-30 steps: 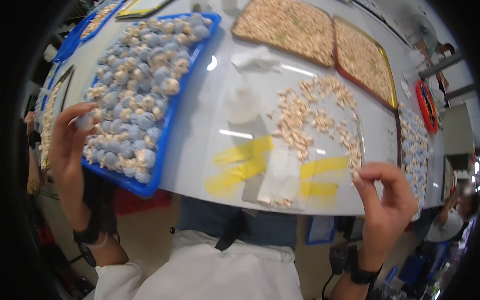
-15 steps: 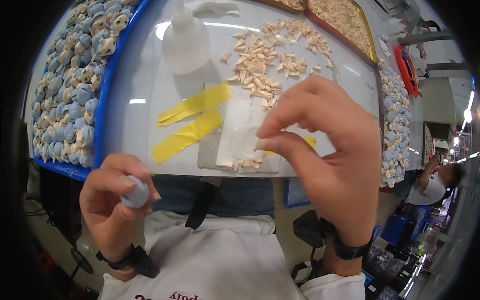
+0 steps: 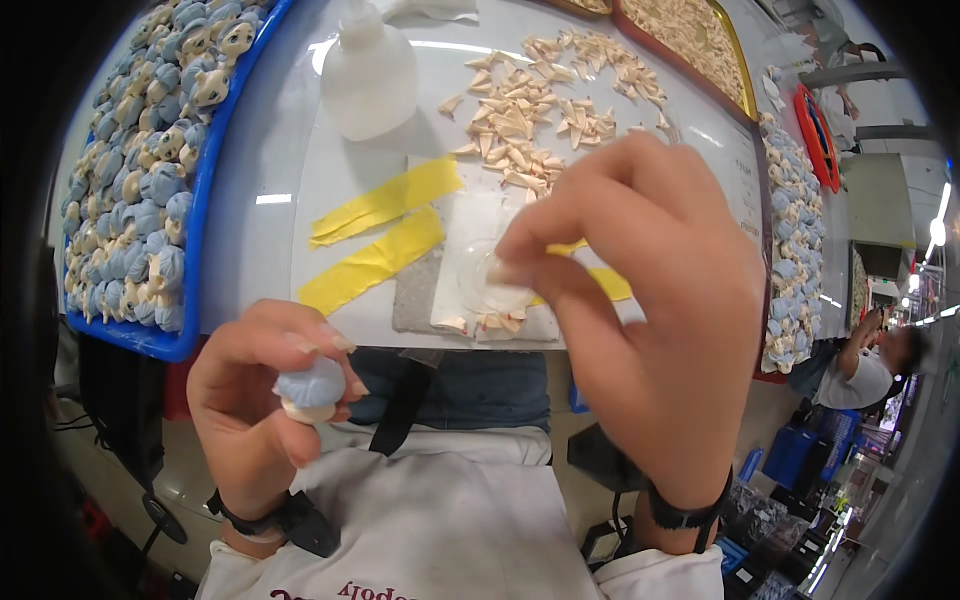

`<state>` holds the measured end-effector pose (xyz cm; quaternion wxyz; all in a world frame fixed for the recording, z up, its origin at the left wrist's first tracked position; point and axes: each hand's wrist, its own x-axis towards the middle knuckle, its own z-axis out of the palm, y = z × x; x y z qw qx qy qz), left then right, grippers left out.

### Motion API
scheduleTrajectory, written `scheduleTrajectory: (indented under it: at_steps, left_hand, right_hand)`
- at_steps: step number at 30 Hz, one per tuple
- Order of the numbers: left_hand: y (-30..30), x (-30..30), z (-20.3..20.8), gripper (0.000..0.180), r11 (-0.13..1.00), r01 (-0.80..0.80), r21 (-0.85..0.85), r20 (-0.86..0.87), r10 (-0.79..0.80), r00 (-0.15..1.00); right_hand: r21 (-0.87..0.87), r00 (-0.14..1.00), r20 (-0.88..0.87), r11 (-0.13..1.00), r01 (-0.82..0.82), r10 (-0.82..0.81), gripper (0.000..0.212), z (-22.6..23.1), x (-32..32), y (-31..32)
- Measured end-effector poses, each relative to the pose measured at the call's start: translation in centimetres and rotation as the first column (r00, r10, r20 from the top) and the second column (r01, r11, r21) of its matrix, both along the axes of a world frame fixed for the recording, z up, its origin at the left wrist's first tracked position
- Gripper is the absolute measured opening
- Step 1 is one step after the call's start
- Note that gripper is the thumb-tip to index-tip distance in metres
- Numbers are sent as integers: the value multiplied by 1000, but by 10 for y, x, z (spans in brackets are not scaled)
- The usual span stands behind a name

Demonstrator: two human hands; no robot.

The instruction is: The person assembles small doll heads by attaching tiny white components to the sides of the heads. They repeatedly pick up a head from a blue tray, attach the parts by hand, and place the finished head into a red tray.

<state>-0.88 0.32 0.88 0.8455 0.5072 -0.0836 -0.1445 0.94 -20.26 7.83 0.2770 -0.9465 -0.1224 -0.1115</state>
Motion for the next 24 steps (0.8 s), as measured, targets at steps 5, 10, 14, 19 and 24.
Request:
scheduleTrajectory:
  at_steps: [5, 10, 14, 19, 24]
  left_hand:
    - [-8, -1, 7, 47, 998, 31, 48, 103, -36, 994]
    - [-3, 6, 14, 46, 943, 2, 334, 470, -169, 866]
    - [-5, 10, 20, 46, 878, -99, 469, 623, -249, 742]
    - [-9, -9, 33, 52, 814, -203, 544, 611, -219, 761]
    - [-18, -15, 30, 55, 812, -276, 514, 640, -149, 754]
  right_hand:
    - [364, 969, -129, 919, -153, 212, 23, 10, -24, 2]
    - [542, 953, -61, 812, -217, 296, 31, -11, -40, 13]
    - [558, 972, -99, 820, -124, 214, 24, -26, -57, 9]
    - [304, 945, 4, 900, -313, 328, 25, -4, -38, 17]
    - [340, 923, 97, 859, -383, 374, 28, -10, -37, 14]
